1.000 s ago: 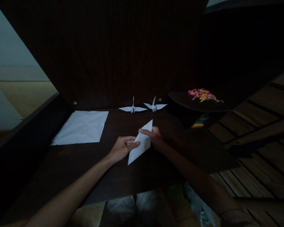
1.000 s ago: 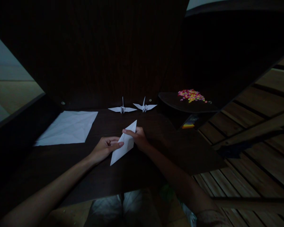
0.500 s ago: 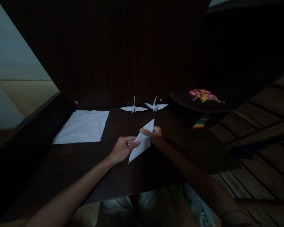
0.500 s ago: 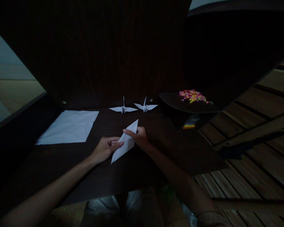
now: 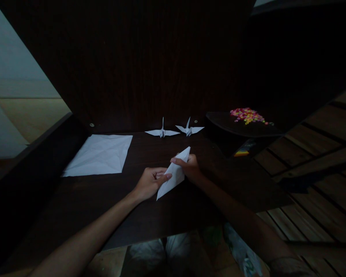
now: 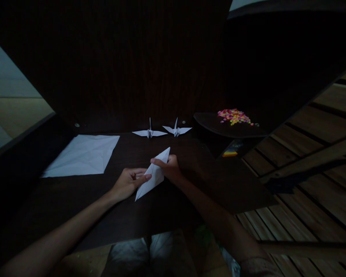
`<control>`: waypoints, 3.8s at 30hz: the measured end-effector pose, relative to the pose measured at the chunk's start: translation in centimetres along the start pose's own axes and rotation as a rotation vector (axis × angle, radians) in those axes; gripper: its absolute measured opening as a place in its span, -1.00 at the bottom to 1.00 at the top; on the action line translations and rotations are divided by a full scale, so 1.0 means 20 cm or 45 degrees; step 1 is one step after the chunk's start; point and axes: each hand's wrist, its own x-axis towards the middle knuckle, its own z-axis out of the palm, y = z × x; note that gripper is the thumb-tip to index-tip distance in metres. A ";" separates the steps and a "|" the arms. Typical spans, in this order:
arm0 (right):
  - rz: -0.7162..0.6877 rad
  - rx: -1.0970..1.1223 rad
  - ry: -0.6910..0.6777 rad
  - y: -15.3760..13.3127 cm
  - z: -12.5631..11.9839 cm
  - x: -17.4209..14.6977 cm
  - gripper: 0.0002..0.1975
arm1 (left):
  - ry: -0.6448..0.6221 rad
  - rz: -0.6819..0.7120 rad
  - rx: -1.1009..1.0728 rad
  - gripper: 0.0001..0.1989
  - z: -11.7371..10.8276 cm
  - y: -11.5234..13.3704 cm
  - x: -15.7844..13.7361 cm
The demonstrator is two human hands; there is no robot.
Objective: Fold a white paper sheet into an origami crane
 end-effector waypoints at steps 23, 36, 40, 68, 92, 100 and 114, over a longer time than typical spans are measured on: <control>0.057 0.137 -0.129 0.02 -0.02 0.03 -0.66 | 0.115 0.036 0.071 -0.67 -0.03 -0.01 0.02; 0.177 0.199 -0.231 0.02 -0.01 0.03 -0.61 | 0.158 -0.037 -0.012 -0.64 -0.05 -0.03 0.02; 0.165 0.197 -0.255 0.03 -0.02 0.04 -0.61 | 0.131 -0.090 -0.036 -0.64 -0.05 -0.03 0.03; 0.188 0.058 -0.220 0.03 0.04 0.00 -0.75 | 0.097 -0.051 0.081 -0.65 -0.03 0.00 0.03; -0.844 -0.907 -0.633 0.08 -0.03 0.02 -0.86 | -0.138 0.242 0.993 -0.69 -0.24 0.08 0.03; -0.934 -0.989 -0.594 0.11 -0.04 0.05 -0.90 | -0.068 0.260 1.331 -0.59 -0.26 0.11 0.03; -1.018 -1.076 -0.416 0.18 -0.03 0.09 -0.87 | 0.015 0.703 1.685 -0.74 -0.22 0.02 0.05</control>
